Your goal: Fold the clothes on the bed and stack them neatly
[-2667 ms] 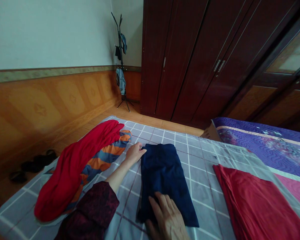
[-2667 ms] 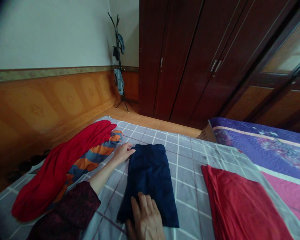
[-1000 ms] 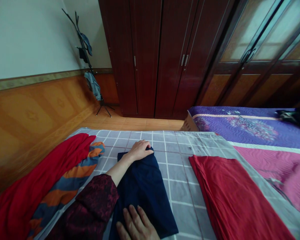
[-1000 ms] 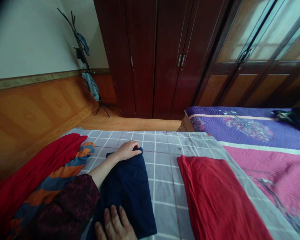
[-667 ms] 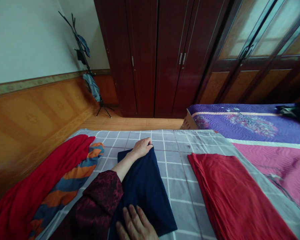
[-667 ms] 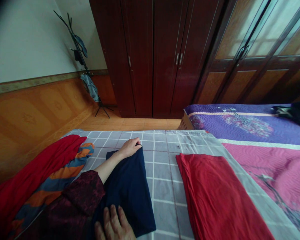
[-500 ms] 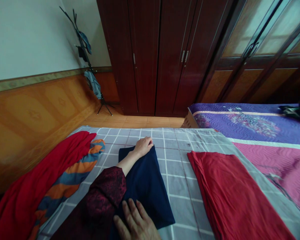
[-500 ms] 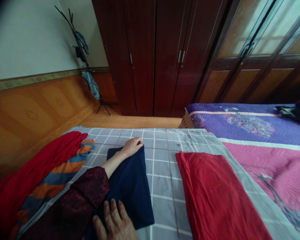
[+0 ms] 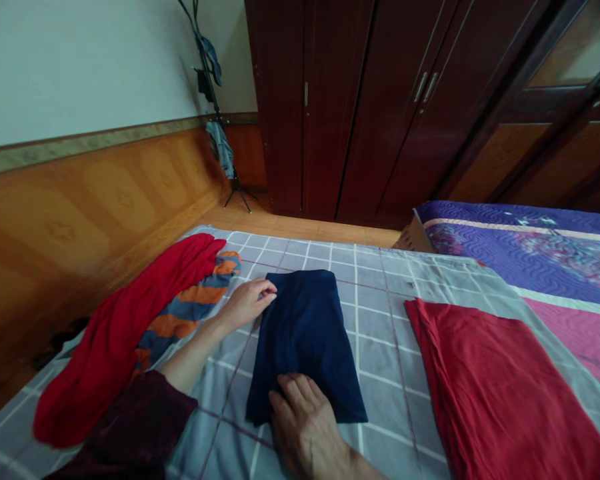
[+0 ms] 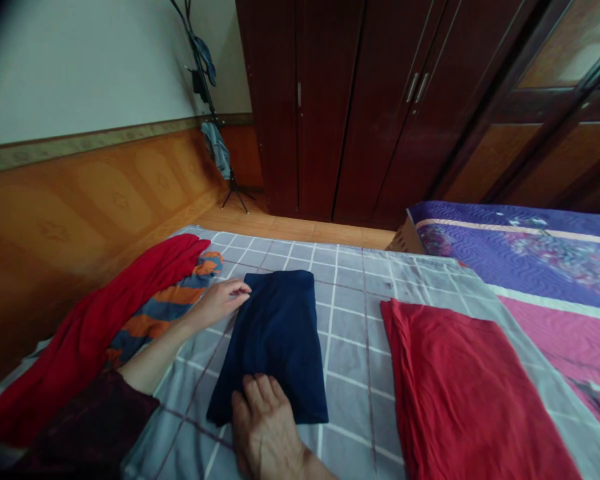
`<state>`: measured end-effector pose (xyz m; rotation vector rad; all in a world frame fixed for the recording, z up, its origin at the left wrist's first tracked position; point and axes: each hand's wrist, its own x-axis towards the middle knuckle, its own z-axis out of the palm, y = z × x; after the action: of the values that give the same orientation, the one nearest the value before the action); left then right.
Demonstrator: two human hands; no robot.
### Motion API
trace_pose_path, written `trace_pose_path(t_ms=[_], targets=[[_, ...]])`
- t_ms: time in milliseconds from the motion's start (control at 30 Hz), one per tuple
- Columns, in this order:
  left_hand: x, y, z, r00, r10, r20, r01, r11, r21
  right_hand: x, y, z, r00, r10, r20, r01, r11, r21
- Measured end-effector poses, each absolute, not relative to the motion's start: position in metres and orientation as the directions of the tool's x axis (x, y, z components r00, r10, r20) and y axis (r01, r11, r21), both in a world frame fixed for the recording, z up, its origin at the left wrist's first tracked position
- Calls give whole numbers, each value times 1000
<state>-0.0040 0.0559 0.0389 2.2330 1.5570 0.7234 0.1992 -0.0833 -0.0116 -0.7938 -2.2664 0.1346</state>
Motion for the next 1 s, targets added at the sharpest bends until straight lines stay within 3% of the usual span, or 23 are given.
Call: trace_pose_path(t_ms=[133, 267, 467, 533, 733, 1000], targets=[[-16, 6, 37, 247, 959, 141, 733, -280, 620, 204, -76, 4, -520, 674, 524, 452, 738, -501], [-13, -46, 46, 338, 936, 99, 657, -311, 687, 207, -74, 6, -488, 723, 490, 423, 687, -591], [8, -88, 43, 480, 868, 128, 721, -473, 507, 205, -76, 4, -478, 731, 486, 416, 676, -608], [11, -89, 38, 449, 873, 191, 731, -482, 483, 204, -76, 5, -496, 715, 492, 466, 698, -543], [8, -89, 26, 358, 885, 297, 711, -465, 529, 220, -76, 9, -560, 668, 490, 700, 698, -152], [8, -99, 22, 479, 845, 237, 749, -534, 392, 290, -74, 7, -589, 672, 448, 763, 645, 36]])
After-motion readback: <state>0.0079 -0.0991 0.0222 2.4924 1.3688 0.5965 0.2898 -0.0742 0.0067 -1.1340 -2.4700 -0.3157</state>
